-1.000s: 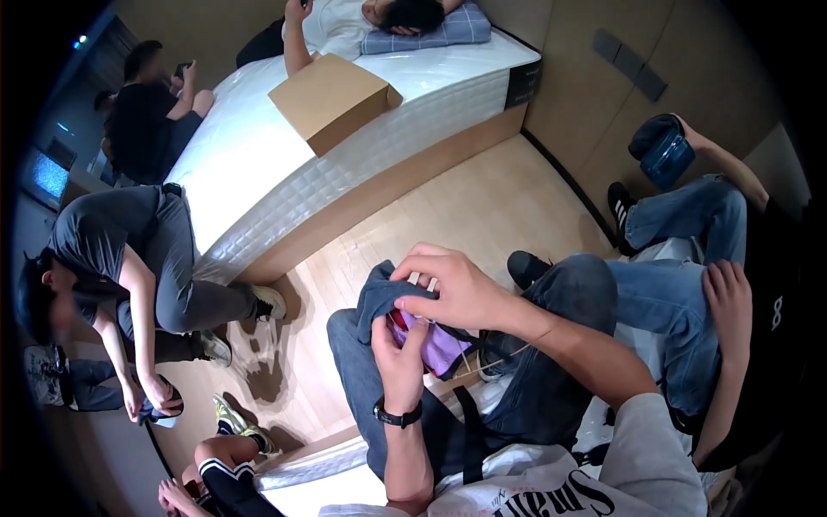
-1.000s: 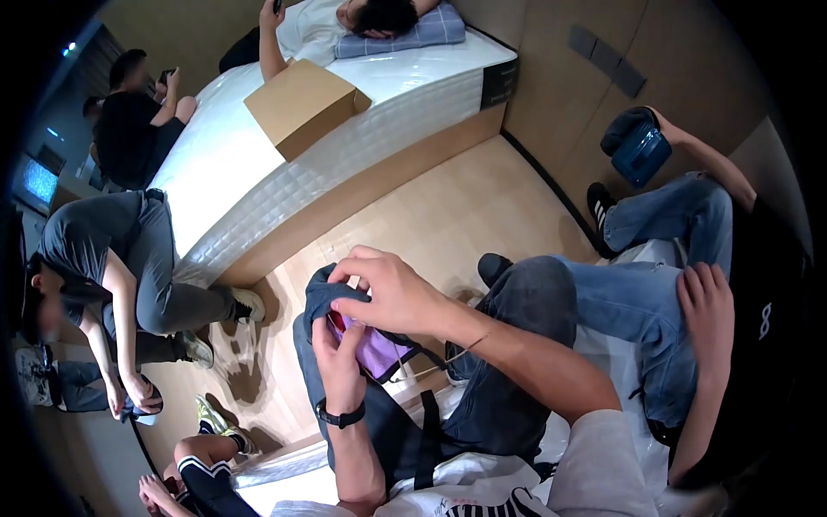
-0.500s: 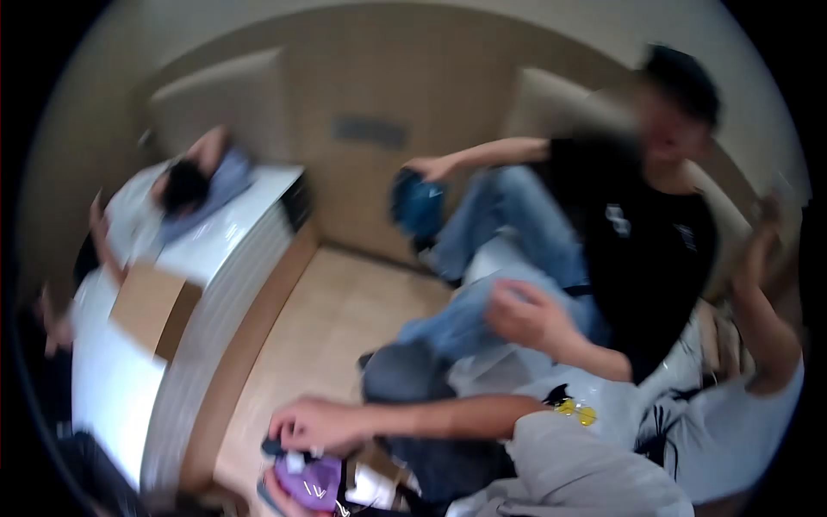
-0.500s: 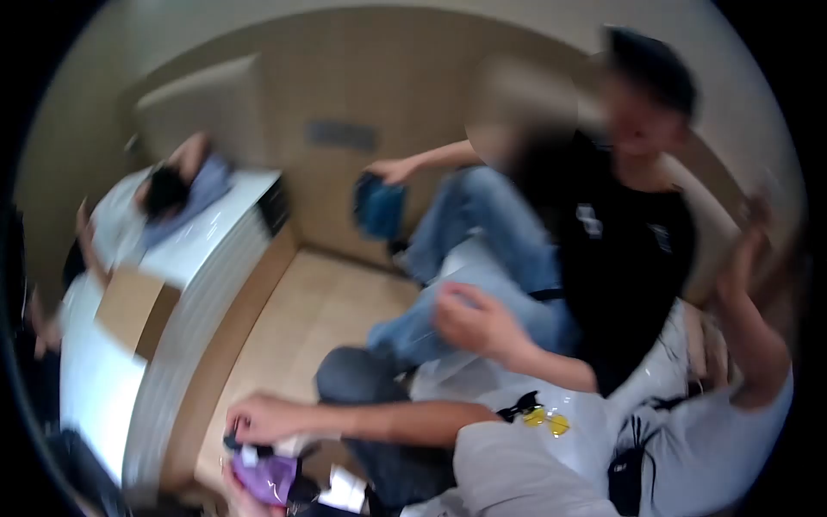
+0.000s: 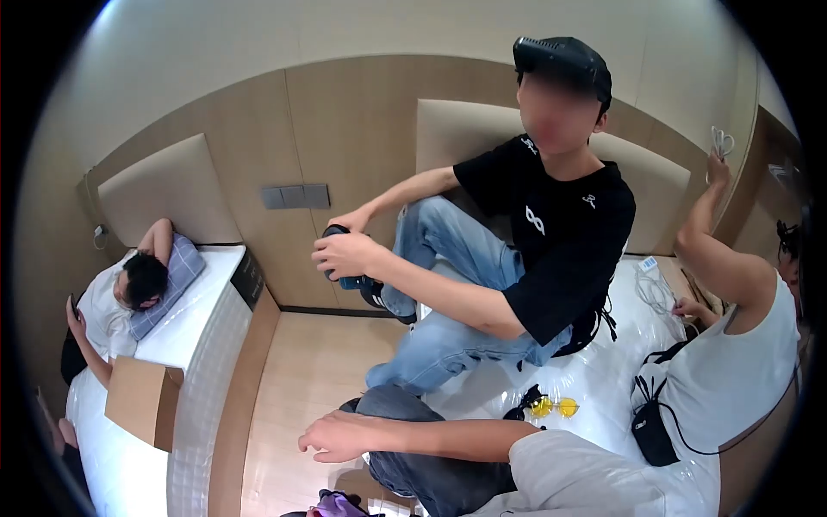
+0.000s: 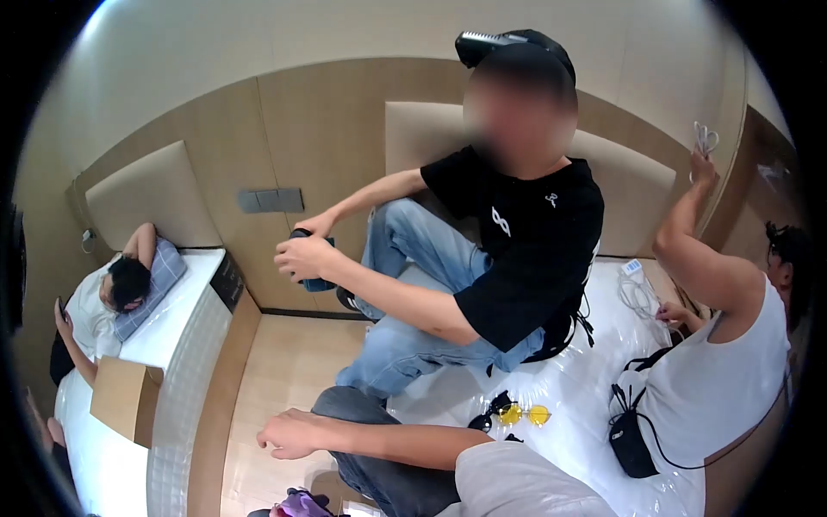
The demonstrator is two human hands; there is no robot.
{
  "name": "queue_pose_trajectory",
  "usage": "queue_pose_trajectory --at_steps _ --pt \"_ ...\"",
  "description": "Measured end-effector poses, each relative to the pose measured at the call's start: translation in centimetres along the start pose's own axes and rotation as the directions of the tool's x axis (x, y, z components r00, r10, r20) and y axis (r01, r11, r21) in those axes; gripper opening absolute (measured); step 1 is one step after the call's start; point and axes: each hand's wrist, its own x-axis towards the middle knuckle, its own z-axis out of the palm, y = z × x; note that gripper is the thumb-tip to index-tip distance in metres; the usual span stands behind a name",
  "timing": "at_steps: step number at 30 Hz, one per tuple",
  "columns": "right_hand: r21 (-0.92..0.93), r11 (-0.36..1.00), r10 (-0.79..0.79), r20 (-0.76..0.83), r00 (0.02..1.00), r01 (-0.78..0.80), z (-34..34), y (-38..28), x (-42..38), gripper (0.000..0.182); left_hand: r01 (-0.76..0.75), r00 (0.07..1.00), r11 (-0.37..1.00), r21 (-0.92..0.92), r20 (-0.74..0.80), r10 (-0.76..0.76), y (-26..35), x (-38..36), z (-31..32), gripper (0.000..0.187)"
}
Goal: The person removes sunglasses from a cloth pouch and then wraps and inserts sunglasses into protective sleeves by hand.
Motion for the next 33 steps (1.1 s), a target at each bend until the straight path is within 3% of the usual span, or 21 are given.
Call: queue_pose_trajectory --at_steps 2,3,5,7,8,10,11,12,15,17,19,21,22,24,25,26,28,33 --pt "0.118 0.984 0.125 0.073 0.989 -0.133 -1.3 -0.9 -0.4 0.026 -0.03 0.999 0.999 0.021 0.013 0.029 -0.4 2.1 -2.4 0.043" --pt "0.344 0.933 0.095 0.045 0.994 -0.104 -1.4 -0.8 -0.7 0.026 -0.034 0.999 0.999 -0.016 -0.008 0.034 -0.3 1.2 -1.3 0.044" --pt "0.682 0.732 0.045 -0.04 0.998 -0.006 -3.2 -0.7 -1.0 0.025 -0.001 0.998 0.998 -0.059 0.063 0.005 0.3 0.1 0.5 0.05" --pt "0.875 0.482 0.033 -0.084 0.996 0.057 -7.7 -3.0 -3.2 0.025 -0.023 0.998 0.997 -0.068 0.058 0.027 0.5 -1.2 0.3 0.048" --pt "0.954 0.268 -0.012 -0.135 0.991 0.133 -9.9 -4.0 -4.6 0.03 -0.066 0.998 0.997 -0.032 0.023 0.067 0.2 -0.6 0.0 0.043" --pt "0.959 0.109 -0.306 -0.218 0.927 0.261 -12.3 -5.4 -6.5 0.022 -0.081 0.996 0.996 -0.042 -0.024 0.08 -0.3 0.4 -2.1 0.044" --pt "0.942 0.159 -0.467 -0.193 0.863 0.297 -13.2 -6.5 -6.5 0.019 -0.105 0.993 0.993 -0.058 -0.069 0.101 -0.3 -0.4 -1.7 0.045" --pt "0.891 0.338 -0.584 -0.055 0.81 0.304 -13.4 -6.7 -6.2 0.022 -0.123 0.989 0.99 -0.071 -0.092 0.116 -0.4 -0.6 -0.5 0.045" --pt "0.747 0.618 -0.473 0.104 0.875 0.245 -11.9 -7.2 -6.0 0.026 -0.102 0.991 0.989 -0.109 -0.104 0.09 -0.7 0.0 -1.7 0.048" --pt "0.784 0.611 -0.251 0.066 0.966 0.105 -11.3 -4.9 -6.2 0.024 -0.068 0.994 0.991 -0.114 -0.088 0.058 -0.8 -0.2 -1.5 0.049" --pt "0.84 0.543 -0.08 0.049 0.996 0.002 -10.7 -3.6 -5.5 0.024 -0.077 0.994 0.996 -0.043 -0.079 0.074 -0.9 -0.5 -0.5 0.049" --pt "0.75 0.661 0.05 -0.006 0.999 -0.029 -9.5 -2.7 -4.0 0.024 -0.048 0.997 0.998 -0.051 -0.06 0.045 -1.2 0.3 -1.1 0.047" --pt "0.756 0.654 0.051 -0.004 0.999 -0.031 -8.7 -2.0 -3.5 0.024 -0.069 0.995 0.997 -0.028 -0.069 0.067 -1.4 1.0 -1.5 0.043" --pt "0.353 0.932 0.104 -0.031 0.994 -0.086 -7.1 -0.6 -2.5 0.024 -0.103 0.987 0.995 0.007 -0.123 0.103 -1.8 1.7 -2.2 0.039" --pt "0.262 0.961 0.11 -0.067 0.992 -0.089 -6.1 0.2 -2.0 0.026 -0.108 0.987 0.994 0.0 -0.116 0.107 -1.9 1.8 -2.1 0.036" --pt "0.269 0.959 0.11 -0.062 0.992 -0.089 -5.0 1.3 -1.8 0.026 -0.11 0.988 0.994 -0.007 -0.111 0.109 -2.0 2.0 -2.3 0.033" --pt "0.103 0.986 0.123 0.071 0.99 -0.13 -4.0 2.9 -1.1 0.029 -0.14 0.982 0.99 -0.016 -0.131 0.137 -2.6 3.7 -3.8 0.026" --pt "-0.022 0.987 0.158 0.046 0.986 -0.157 -4.1 1.4 -0.7 0.032 -0.125 0.984 0.992 -0.005 -0.13 0.123 -2.6 4.1 -3.9 0.021"
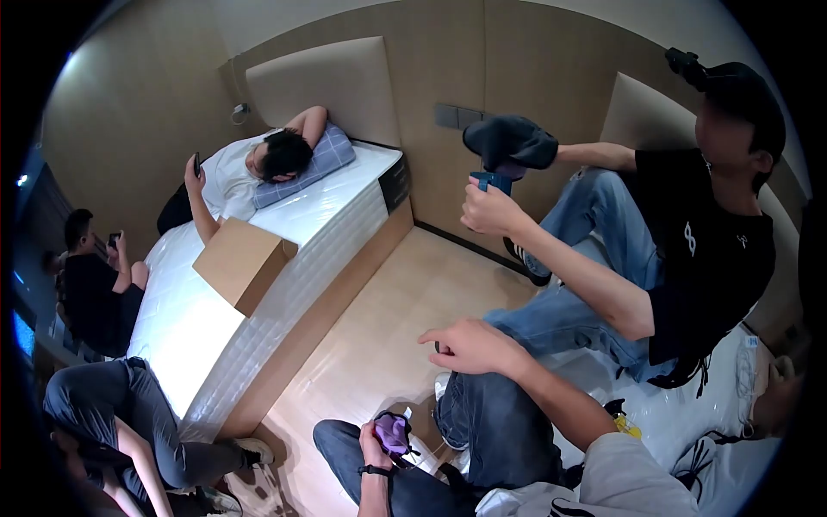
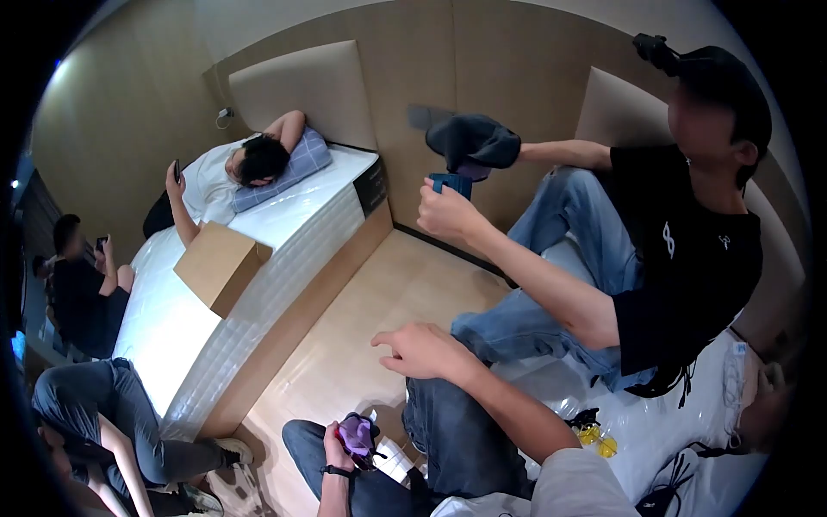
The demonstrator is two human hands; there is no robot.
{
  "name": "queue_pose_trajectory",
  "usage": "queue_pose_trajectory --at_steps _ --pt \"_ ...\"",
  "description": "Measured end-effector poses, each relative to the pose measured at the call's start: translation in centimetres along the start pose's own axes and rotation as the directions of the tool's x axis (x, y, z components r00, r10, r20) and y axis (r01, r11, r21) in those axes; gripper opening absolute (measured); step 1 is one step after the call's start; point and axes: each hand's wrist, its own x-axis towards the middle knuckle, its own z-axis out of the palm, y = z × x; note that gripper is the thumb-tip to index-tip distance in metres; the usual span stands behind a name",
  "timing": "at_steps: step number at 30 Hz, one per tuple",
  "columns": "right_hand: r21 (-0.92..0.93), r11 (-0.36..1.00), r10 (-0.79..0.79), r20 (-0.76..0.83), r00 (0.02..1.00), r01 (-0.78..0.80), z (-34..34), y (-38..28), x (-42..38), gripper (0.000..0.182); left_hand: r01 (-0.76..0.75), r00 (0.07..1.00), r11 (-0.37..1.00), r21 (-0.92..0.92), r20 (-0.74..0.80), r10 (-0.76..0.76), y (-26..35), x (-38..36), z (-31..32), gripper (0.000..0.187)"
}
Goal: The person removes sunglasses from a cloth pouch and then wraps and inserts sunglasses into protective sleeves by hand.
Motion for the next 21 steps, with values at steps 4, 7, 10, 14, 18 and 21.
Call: queue_pose_trajectory --at_steps 4,7,10,14,18,21 --pt "0.004 1.0 0.002 -0.027 1.0 -0.002 0.1 -0.1 -0.2 0.032 0.004 1.0 1.0 -0.01 -0.011 -0.004 -0.1 -0.2 -0.1 0.02" --pt "-0.002 1.0 0.009 -0.024 1.0 -0.009 0.2 -0.1 -0.1 0.032 -0.033 0.999 0.999 0.004 0.004 0.033 0.1 -0.6 0.6 0.02" --pt "0.007 1.0 0.018 -0.025 1.0 -0.018 0.1 -0.2 -0.2 0.032 -0.079 0.997 0.995 0.054 -0.021 0.08 0.5 -1.4 1.3 0.021" --pt "0.003 1.0 0.007 -0.054 0.999 -0.007 0.1 -0.1 -0.2 0.033 -0.075 0.997 0.995 0.073 -0.023 0.077 0.3 -1.2 1.4 0.019" --pt "-0.004 1.0 -0.001 -0.085 0.996 0.001 0.5 -0.2 -0.3 0.031 -0.111 0.993 0.987 0.112 -0.022 0.114 0.6 -1.7 1.7 0.018" --pt "0.004 1.0 -0.002 -0.078 0.997 0.003 0.5 -0.1 -0.1 0.031 -0.083 0.996 0.993 0.084 -0.02 0.085 0.3 -1.2 1.1 0.018"
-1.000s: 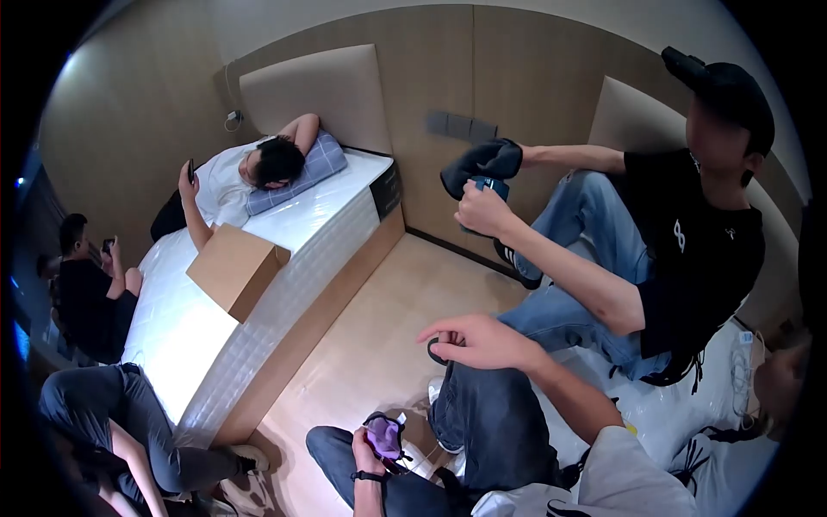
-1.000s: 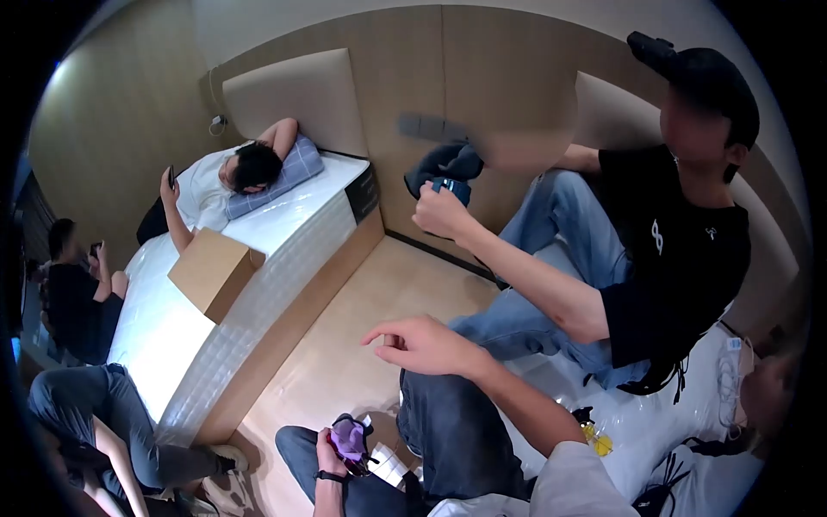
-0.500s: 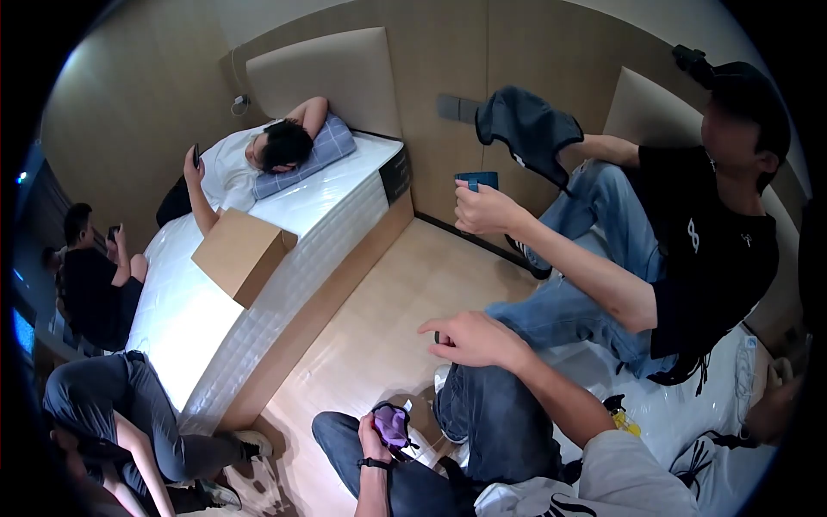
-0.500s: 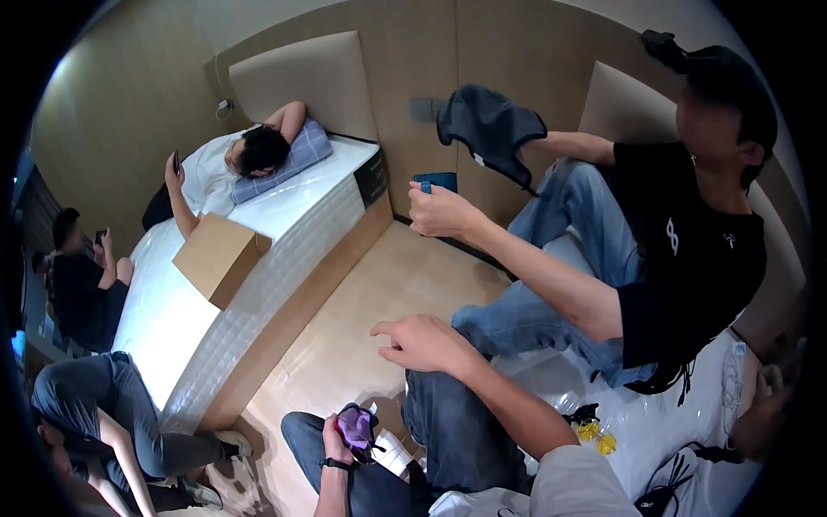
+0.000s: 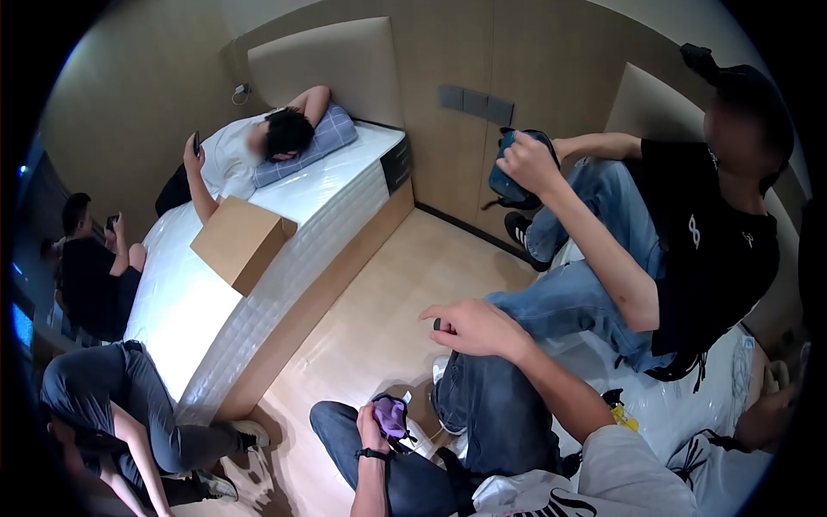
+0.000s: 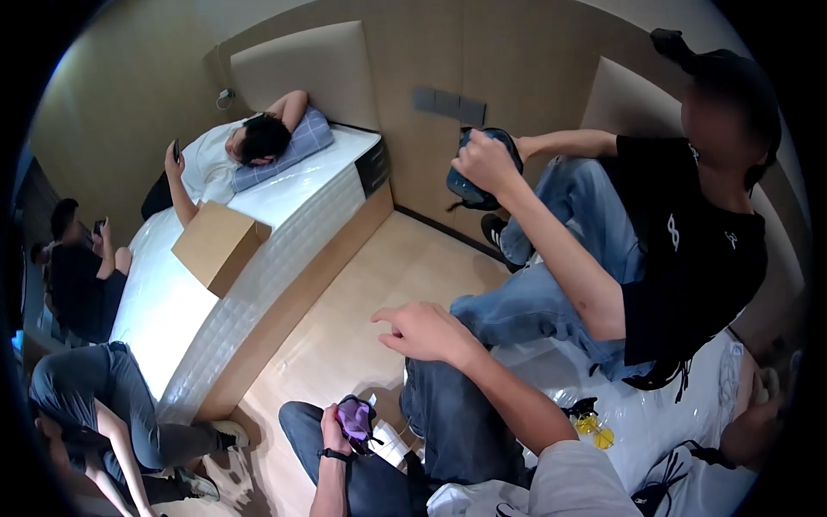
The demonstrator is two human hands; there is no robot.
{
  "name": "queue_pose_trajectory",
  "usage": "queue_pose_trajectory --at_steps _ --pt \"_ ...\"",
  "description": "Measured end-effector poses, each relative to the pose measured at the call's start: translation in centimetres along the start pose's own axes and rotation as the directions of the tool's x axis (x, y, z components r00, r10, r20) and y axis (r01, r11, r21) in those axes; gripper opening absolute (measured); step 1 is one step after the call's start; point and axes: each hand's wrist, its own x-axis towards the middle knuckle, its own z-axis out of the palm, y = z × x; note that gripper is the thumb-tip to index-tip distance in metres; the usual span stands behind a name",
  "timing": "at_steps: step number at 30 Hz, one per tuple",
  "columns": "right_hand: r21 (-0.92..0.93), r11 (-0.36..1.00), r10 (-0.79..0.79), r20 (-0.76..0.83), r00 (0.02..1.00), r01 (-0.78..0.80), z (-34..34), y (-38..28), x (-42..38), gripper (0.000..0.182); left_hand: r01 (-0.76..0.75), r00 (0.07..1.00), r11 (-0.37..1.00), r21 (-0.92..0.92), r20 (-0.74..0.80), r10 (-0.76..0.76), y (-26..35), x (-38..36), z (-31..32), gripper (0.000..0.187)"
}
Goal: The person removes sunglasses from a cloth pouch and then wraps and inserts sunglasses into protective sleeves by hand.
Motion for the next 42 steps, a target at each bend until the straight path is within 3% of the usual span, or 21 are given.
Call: queue_pose_trajectory --at_steps 12,13,14,15,16,18,20,22,24,26,30,32,42 --pt "-0.002 1.0 0.002 -0.044 0.999 -0.002 -0.1 0.7 -0.3 0.032 -0.101 0.992 0.994 0.033 -0.068 0.103 1.0 -2.0 1.9 0.009" --pt "0.397 0.918 0.036 -0.151 0.988 0.028 0.0 0.7 -0.2 0.031 -0.099 0.992 0.995 0.03 -0.069 0.101 0.9 -1.7 1.8 0.009" --pt "0.726 0.681 0.111 -0.229 0.967 0.093 0.2 0.8 -0.1 0.031 -0.13 0.99 0.991 0.034 -0.049 0.132 0.6 -1.3 1.5 0.009" --pt "0.836 0.541 0.117 -0.176 0.977 0.086 -2.6 -1.4 -0.9 0.03 -0.157 0.987 0.987 0.039 -0.036 0.158 0.3 -1.3 0.9 0.011" --pt "0.842 0.536 0.12 -0.156 0.981 0.068 -3.5 -1.9 -1.4 0.03 -0.137 0.989 0.989 0.052 -0.039 0.14 0.8 -2.0 1.5 0.011" --pt "0.531 0.843 -0.105 0.014 0.994 0.081 -4.2 -2.7 -1.3 0.03 -0.168 0.985 0.985 0.046 -0.032 0.169 0.5 -1.5 1.0 0.011" --pt "0.51 0.859 -0.054 0.014 0.998 0.039 -3.7 -3.0 -0.6 0.022 -0.13 0.99 0.991 0.028 -0.052 0.132 0.9 -1.9 1.7 0.011" --pt "0.229 0.955 -0.179 -0.065 0.982 0.189 -2.2 -1.1 0.7 0.015 -0.137 0.988 0.99 0.024 -0.062 0.138 0.8 -1.7 1.7 0.01" --pt "0.323 0.93 -0.145 -0.114 0.983 0.175 -0.5 0.4 1.5 0.008 -0.135 0.989 0.99 0.045 -0.062 0.138 0.7 -1.5 1.5 0.009" --pt "0.267 0.953 -0.143 -0.015 0.99 0.141 0.0 1.8 1.7 0.006 -0.121 0.989 0.991 0.058 -0.075 0.125 0.9 -1.6 1.6 0.009" --pt "0.236 0.965 -0.12 -0.004 0.993 0.117 -0.3 0.3 1.5 0.005 -0.132 0.989 0.99 0.053 -0.068 0.135 0.9 -1.5 1.5 0.01" --pt "0.124 0.985 -0.121 -0.009 0.993 0.122 -0.2 0.0 1.4 0.005 -0.131 0.988 0.991 0.04 -0.075 0.133 0.8 -1.4 1.5 0.01" --pt "0.195 0.978 -0.068 -0.021 0.997 0.07 0.6 0.3 1.5 0.005 -0.138 0.987 0.986 0.094 -0.068 0.145 0.3 -0.9 0.9 0.011"
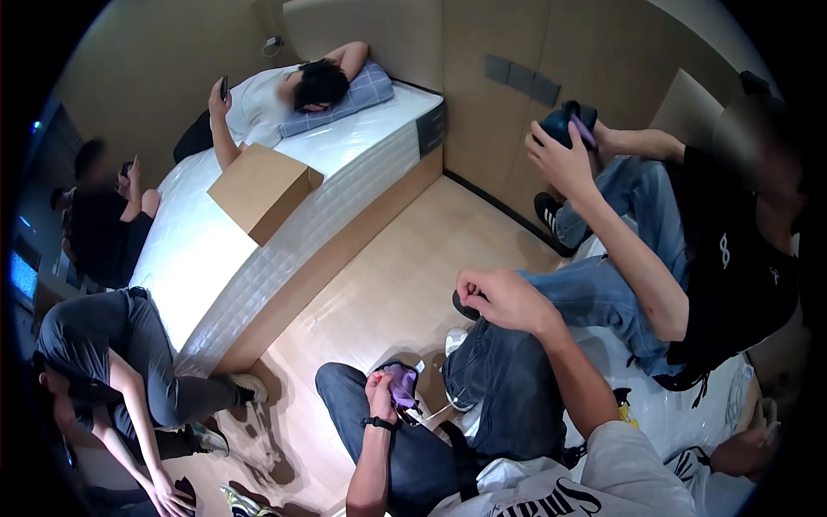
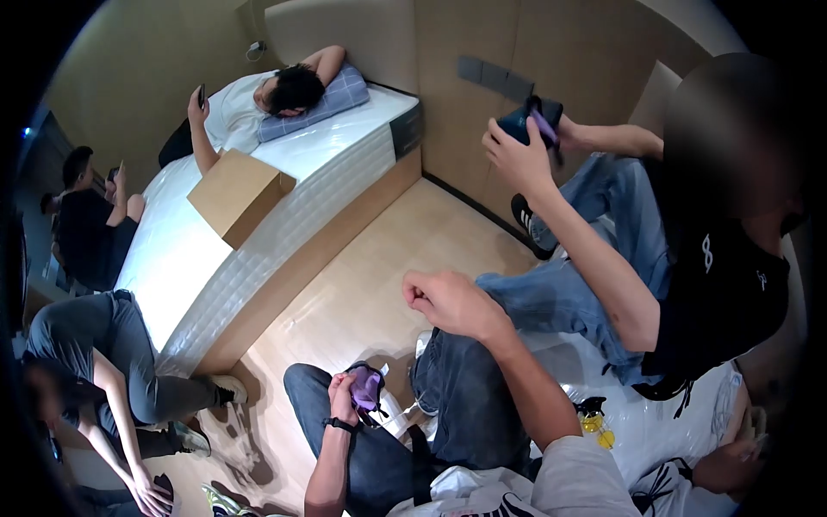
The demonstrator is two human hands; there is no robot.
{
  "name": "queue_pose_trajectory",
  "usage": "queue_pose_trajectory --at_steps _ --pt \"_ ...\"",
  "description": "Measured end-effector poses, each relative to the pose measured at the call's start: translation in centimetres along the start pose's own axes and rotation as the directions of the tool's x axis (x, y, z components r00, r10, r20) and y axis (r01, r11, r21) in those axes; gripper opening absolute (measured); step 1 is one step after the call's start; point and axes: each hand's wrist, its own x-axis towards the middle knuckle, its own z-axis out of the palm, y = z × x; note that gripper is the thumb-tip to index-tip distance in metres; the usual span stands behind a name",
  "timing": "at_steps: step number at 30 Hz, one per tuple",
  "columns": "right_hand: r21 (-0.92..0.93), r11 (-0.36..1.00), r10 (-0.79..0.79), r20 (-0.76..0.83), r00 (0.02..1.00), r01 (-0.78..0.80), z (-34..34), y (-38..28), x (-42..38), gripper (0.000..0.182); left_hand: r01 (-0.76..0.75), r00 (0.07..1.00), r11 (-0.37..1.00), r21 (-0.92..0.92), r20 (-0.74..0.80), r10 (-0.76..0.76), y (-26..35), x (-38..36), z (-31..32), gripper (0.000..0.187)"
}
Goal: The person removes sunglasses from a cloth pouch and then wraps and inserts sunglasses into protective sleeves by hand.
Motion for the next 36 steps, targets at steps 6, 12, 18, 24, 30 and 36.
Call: queue_pose_trajectory --at_steps 6,12,18,24,30,36 --pt "-0.047 0.999 0.024 0.012 1.0 -0.024 -0.1 -0.5 -0.3 0.007 0.018 1.0 1.0 -0.021 -0.014 -0.019 0.0 0.0 -0.1 0.01" --pt "-0.087 0.996 0.028 -0.002 1.0 -0.028 -0.2 -0.3 -0.2 0.008 0.026 1.0 1.0 -0.014 -0.002 -0.026 0.6 -0.4 0.4 0.01" --pt "-0.101 0.994 0.03 -0.031 0.999 -0.033 0.1 -0.5 -0.1 0.008 0.02 1.0 1.0 0.024 -0.01 -0.019 -0.1 0.3 -0.3 0.01" --pt "-0.116 0.993 -0.005 -0.047 0.999 -0.001 0.2 -0.4 0.0 0.009 0.008 1.0 1.0 -0.006 0.002 -0.008 -0.8 0.9 -0.8 0.01" --pt "-0.105 0.994 -0.008 -0.043 0.999 0.004 0.0 -0.5 -0.1 0.008 0.023 1.0 1.0 -0.006 -0.008 -0.023 -0.7 0.6 -0.5 0.01" --pt "-0.106 0.994 0.016 -0.051 0.999 -0.021 0.1 -0.6 -0.2 0.007 -0.004 1.0 0.999 0.038 0.007 0.004 -1.2 1.1 -1.1 0.007"
